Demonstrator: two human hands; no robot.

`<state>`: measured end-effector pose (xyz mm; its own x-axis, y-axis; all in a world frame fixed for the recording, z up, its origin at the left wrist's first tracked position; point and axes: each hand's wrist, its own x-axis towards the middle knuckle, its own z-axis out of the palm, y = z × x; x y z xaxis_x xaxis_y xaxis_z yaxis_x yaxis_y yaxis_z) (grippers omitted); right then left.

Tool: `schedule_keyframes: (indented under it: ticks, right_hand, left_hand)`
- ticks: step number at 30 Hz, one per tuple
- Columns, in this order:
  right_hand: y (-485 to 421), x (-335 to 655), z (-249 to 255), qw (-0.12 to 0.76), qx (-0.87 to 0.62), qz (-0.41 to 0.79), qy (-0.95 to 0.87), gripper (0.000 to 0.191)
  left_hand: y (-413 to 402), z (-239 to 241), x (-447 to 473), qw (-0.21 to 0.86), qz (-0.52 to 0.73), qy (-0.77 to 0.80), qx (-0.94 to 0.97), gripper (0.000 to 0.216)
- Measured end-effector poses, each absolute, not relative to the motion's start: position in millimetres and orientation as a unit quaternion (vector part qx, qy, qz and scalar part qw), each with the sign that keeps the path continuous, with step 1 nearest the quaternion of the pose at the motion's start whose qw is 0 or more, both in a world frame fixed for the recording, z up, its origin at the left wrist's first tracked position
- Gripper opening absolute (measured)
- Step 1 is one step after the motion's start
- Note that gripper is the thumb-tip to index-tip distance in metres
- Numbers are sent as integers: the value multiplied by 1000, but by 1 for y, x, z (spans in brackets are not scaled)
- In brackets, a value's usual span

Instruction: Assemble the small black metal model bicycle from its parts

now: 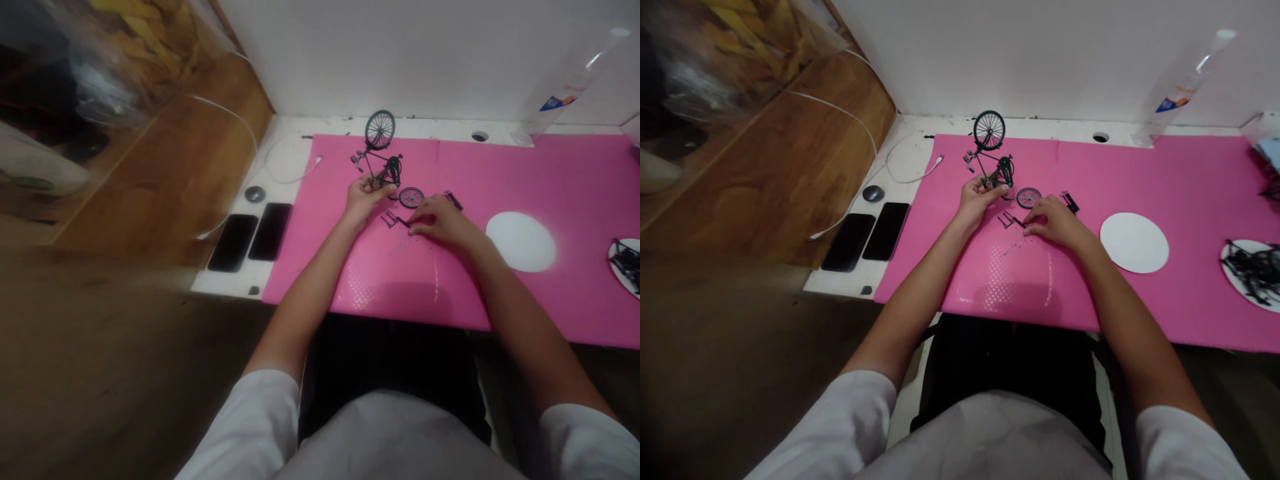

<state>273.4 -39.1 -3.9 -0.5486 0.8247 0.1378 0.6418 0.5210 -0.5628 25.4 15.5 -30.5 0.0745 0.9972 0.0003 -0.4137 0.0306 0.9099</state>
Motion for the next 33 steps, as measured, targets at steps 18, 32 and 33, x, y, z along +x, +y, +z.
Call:
schedule_keyframes:
  ticks: [18, 32, 33]
  right_hand:
    - [-41, 264, 0, 183, -456, 257, -832, 16]
    - [-43, 263, -1, 159, -498, 170, -835, 18]
    - [-44, 262, -2, 155, -499, 162, -837, 18]
  left_hand:
    - [17, -35, 26, 606, 583, 370, 394, 50]
    - [14, -37, 23, 584, 578, 374, 429, 48]
    - [15, -37, 22, 584, 578, 374, 430, 47]
